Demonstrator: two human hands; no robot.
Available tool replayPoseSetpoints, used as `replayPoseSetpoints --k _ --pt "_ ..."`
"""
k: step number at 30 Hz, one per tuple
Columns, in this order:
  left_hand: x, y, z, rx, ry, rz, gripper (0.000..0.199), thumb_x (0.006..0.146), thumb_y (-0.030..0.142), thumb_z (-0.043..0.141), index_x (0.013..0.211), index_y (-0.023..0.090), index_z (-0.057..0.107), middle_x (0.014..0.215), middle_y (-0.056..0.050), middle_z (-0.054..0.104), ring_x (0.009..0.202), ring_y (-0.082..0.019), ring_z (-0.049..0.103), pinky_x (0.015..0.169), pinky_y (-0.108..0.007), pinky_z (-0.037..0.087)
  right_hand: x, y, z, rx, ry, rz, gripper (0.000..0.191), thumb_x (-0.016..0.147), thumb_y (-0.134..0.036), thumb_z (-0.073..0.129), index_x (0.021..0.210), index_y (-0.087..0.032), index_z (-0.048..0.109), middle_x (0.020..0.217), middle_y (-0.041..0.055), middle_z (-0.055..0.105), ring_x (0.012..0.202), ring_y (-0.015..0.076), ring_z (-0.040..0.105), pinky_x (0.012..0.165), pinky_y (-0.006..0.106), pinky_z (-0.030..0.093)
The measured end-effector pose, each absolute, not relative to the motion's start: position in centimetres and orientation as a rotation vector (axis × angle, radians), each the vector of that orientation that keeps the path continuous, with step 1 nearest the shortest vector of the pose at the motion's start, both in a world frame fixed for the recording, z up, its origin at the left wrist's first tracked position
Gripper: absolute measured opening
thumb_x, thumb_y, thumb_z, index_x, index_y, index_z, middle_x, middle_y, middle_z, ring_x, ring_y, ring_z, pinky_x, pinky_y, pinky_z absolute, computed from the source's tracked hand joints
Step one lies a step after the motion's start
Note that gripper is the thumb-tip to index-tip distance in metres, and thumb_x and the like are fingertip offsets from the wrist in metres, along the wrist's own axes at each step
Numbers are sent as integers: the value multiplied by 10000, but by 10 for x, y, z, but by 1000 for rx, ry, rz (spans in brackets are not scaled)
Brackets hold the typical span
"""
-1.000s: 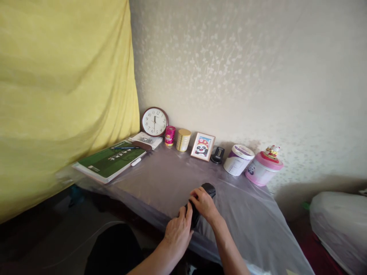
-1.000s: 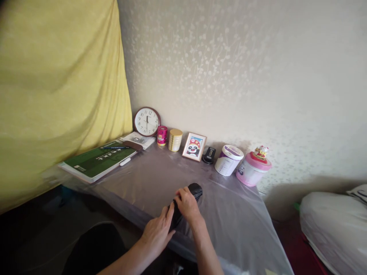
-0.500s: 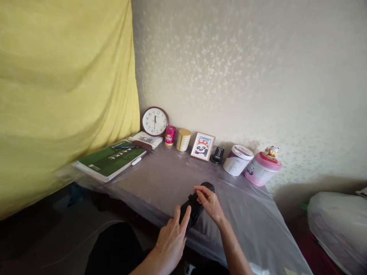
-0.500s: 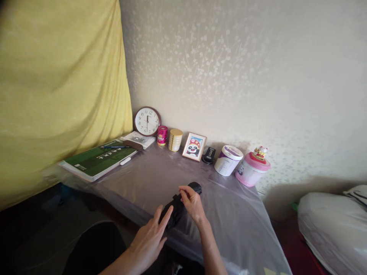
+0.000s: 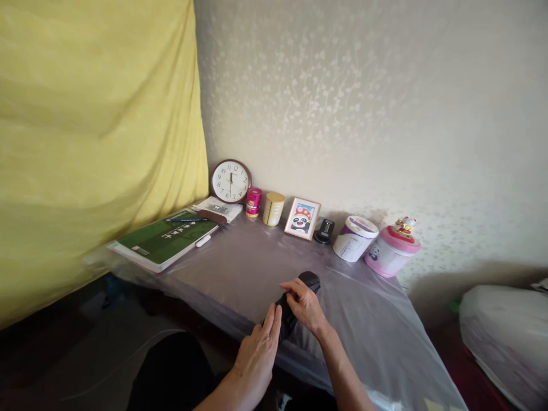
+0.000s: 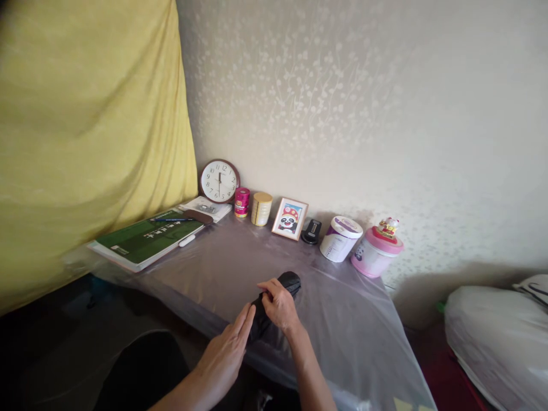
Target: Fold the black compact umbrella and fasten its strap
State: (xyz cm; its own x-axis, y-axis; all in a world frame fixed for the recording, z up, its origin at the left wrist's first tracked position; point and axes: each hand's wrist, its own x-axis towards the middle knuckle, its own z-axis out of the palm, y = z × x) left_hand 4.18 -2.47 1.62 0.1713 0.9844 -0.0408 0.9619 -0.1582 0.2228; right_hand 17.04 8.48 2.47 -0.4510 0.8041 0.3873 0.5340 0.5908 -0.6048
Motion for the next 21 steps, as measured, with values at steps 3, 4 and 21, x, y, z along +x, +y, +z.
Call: replayPoseSetpoints --k 3,4,21 --pt "41 -23 17 2247 1894 127 856 607 -83 340 1383 204 121 1437 -88 209 1111 -185 502 855 -241 470 174 80 28 -1023 -1953 703 259 727 -163 442 868 -208 654 796 24 581 705 132 543 653 247 453" --pt "41 -23 17 2252 1894 114 855 600 -88 341 1380 200 142 1438 -90 207 1106 -184 506 854 -239 470 178 76 30 -1028 -1862 789 233 733 -186 455 860 -207 650 791 21 574 700 133 538 641 246 452" --pt "38 -26 13 2279 1861 105 885 580 -95 375 1366 260 177 1457 -92 139 998 -175 564 773 -251 495 299 31 -10 -1495 -1356 826 396 680 -488 566 897 -168 650 754 42 619 567 144 503 563 268 430"
